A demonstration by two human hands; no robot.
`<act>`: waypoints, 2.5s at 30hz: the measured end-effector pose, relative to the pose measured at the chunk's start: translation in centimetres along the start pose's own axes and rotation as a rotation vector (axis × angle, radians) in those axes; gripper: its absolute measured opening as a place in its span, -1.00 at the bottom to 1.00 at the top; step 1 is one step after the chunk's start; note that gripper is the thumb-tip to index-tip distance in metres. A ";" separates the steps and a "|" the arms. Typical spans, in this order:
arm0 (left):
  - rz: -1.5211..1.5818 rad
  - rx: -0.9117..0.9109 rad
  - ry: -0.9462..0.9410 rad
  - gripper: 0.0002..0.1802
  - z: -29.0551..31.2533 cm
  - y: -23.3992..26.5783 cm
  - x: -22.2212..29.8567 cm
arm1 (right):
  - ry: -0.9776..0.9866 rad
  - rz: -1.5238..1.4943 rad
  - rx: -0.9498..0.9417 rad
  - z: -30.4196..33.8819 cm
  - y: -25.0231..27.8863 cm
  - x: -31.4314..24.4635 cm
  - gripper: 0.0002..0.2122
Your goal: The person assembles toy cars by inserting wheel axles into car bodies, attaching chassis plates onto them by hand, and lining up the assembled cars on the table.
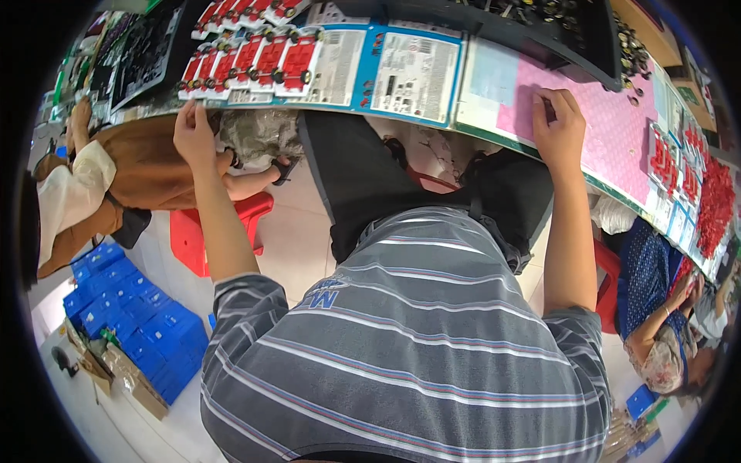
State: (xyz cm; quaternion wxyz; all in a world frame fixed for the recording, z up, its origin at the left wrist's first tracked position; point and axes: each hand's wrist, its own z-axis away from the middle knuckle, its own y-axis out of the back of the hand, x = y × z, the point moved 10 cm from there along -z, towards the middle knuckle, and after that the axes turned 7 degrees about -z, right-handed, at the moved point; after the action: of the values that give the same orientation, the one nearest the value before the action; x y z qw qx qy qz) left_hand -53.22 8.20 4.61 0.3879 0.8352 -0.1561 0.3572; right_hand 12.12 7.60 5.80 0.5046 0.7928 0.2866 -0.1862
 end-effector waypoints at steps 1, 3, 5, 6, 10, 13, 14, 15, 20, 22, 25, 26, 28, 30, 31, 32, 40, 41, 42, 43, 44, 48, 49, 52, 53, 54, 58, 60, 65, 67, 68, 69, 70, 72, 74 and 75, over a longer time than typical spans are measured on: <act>-0.188 0.049 -0.065 -0.69 1.5 -0.5 2.2 | 0.010 -0.008 0.040 0.2 1.5 0.1 -0.91; -0.233 0.005 -0.112 -0.69 5.5 -2.0 3.2 | 0.042 0.029 0.207 0.6 5.4 1.4 -0.92; -0.159 -0.244 -0.215 -0.70 11.1 -6.3 3.8 | -0.109 0.033 0.408 2.0 10.1 6.3 -0.91; -0.093 -0.354 -0.140 -0.70 14.4 -7.5 1.4 | -0.235 -0.040 0.431 2.3 11.4 9.4 -0.90; -0.032 -0.523 -0.099 -0.65 24.1 -11.9 1.5 | -0.354 0.341 0.342 3.3 16.7 12.8 -0.66; -0.200 -0.477 -0.245 -0.63 24.8 -12.8 5.2 | -0.306 0.779 0.251 4.5 18.2 14.4 -0.59; -0.110 -0.537 -0.154 -0.68 24.7 -13.9 4.6 | -0.311 0.776 0.257 4.9 18.3 15.2 -0.59; -0.021 -0.595 -0.061 -0.73 24.6 -14.8 4.0 | -0.368 0.783 0.292 5.6 18.7 16.3 -0.63; 0.224 -0.714 0.010 -0.86 23.5 -17.9 9.2 | -0.436 0.736 0.342 6.3 20.2 19.2 -0.78; 0.259 -0.796 -0.071 -0.89 24.3 -18.9 14.3 | -0.500 0.627 0.318 6.6 21.2 20.2 -0.81; 0.370 -0.957 -0.166 -0.91 26.4 -19.7 22.9 | -0.515 0.464 0.407 7.7 22.6 18.0 -0.86; 0.478 -1.035 -0.109 -0.92 27.8 -20.2 24.5 | -0.575 0.310 0.426 8.2 22.4 16.5 -0.86; 0.693 -1.280 0.116 -0.83 30.3 -21.4 28.1 | -0.433 0.185 0.442 8.3 21.2 10.1 -0.94; 0.954 -1.381 0.176 -0.55 30.9 -22.7 31.8 | -0.212 -0.043 0.302 7.6 18.2 3.8 -0.91; 1.118 -1.354 0.195 -0.45 30.6 -23.4 33.7 | -0.086 -0.166 0.180 7.1 16.2 0.6 -0.87; 1.215 -1.293 0.267 -0.42 30.1 -24.3 35.2 | -0.075 -0.279 0.019 6.3 14.0 -2.0 -0.77; 1.230 -1.222 0.470 -0.47 26.6 -26.9 34.0 | -0.123 0.260 0.220 -4.1 17.0 19.2 -0.49; 1.215 -1.208 0.483 -0.46 26.5 -27.1 33.6 | -0.123 0.424 0.176 -4.5 16.8 22.2 -0.49; 1.216 -1.215 0.496 -0.45 26.7 -27.1 33.2 | -0.120 0.583 0.126 -4.6 16.4 23.9 -0.48; 1.175 -1.174 0.526 -0.45 26.5 -26.7 32.3 | -0.288 0.342 0.079 -5.2 15.7 25.3 -0.48; 1.137 -1.137 0.558 -0.45 26.5 -26.1 31.6 | -0.330 0.310 0.125 -5.2 15.7 24.9 -0.51; 1.147 -1.059 0.557 -0.46 26.0 -25.1 28.6 | -0.336 -0.066 0.454 -1.7 15.4 16.9 -0.48; 1.132 -1.029 0.582 -0.47 25.9 -24.9 28.1 | -0.377 -0.121 0.466 -0.1 14.4 12.8 -0.50; 1.144 -1.057 0.569 -0.49 25.9 -25.8 28.5 | -0.277 -0.469 0.216 3.3 7.5 2.5 -0.53; 1.146 -1.084 0.553 -0.50 26.0 -25.9 29.0 | -0.197 -0.503 0.075 3.6 5.5 -1.2 -0.51; 1.138 -1.095 0.547 -0.52 26.1 -26.0 28.9 | -0.179 -0.501 -0.067 3.8 3.7 -3.9 -0.48; 1.085 -1.049 0.528 -0.52 25.9 -25.9 28.2 | -0.021 -0.387 -0.211 3.4 -0.1 -7.6 -0.44; 1.085 -1.035 0.541 -0.53 25.8 -25.6 28.1 | -0.032 -0.352 -0.242 3.4 -0.9 -7.8 -0.45; 1.140 -1.008 0.501 -0.59 25.4 -25.2 27.6 | -0.026 -0.419 -0.168 3.1 -0.5 -8.9 -0.47; 1.143 -1.018 0.538 -0.60 25.5 -25.1 27.5 | -0.066 -0.457 -0.181 2.9 -0.8 -8.8 -0.46; 1.133 -1.038 0.499 -0.60 25.4 -25.1 27.5 | -0.030 -0.393 -0.162 2.6 -0.6 -9.1 -0.46; 1.135 -1.033 0.503 -0.60 25.2 -24.8 27.4 | 0.006 -0.330 -0.142 2.3 -0.5 -9.3 -0.46; 1.133 -1.042 0.514 -0.60 25.2 -24.6 27.6 | 0.042 -0.265 -0.123 2.1 -0.3 -9.5 -0.46; 1.114 -1.061 0.502 -0.60 25.3 -24.6 27.6 | -0.036 -0.334 -0.216 1.7 -1.3 -8.7 -0.46; 1.109 -1.045 0.512 -0.61 25.5 -24.9 27.1 | -0.112 -0.407 -0.309 1.7 -2.5 -8.3 -0.46; 1.106 -1.037 0.506 -0.62 25.4 -25.0 26.9 | -0.083 -0.364 -0.317 1.5 -2.5 -8.6 -0.44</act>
State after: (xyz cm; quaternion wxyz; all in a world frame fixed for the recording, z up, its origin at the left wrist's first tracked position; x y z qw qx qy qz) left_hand -8.95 5.61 -0.83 0.5171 0.2435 -0.6011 0.5585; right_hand 3.92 4.72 8.49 0.5922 0.6306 0.4294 -0.2593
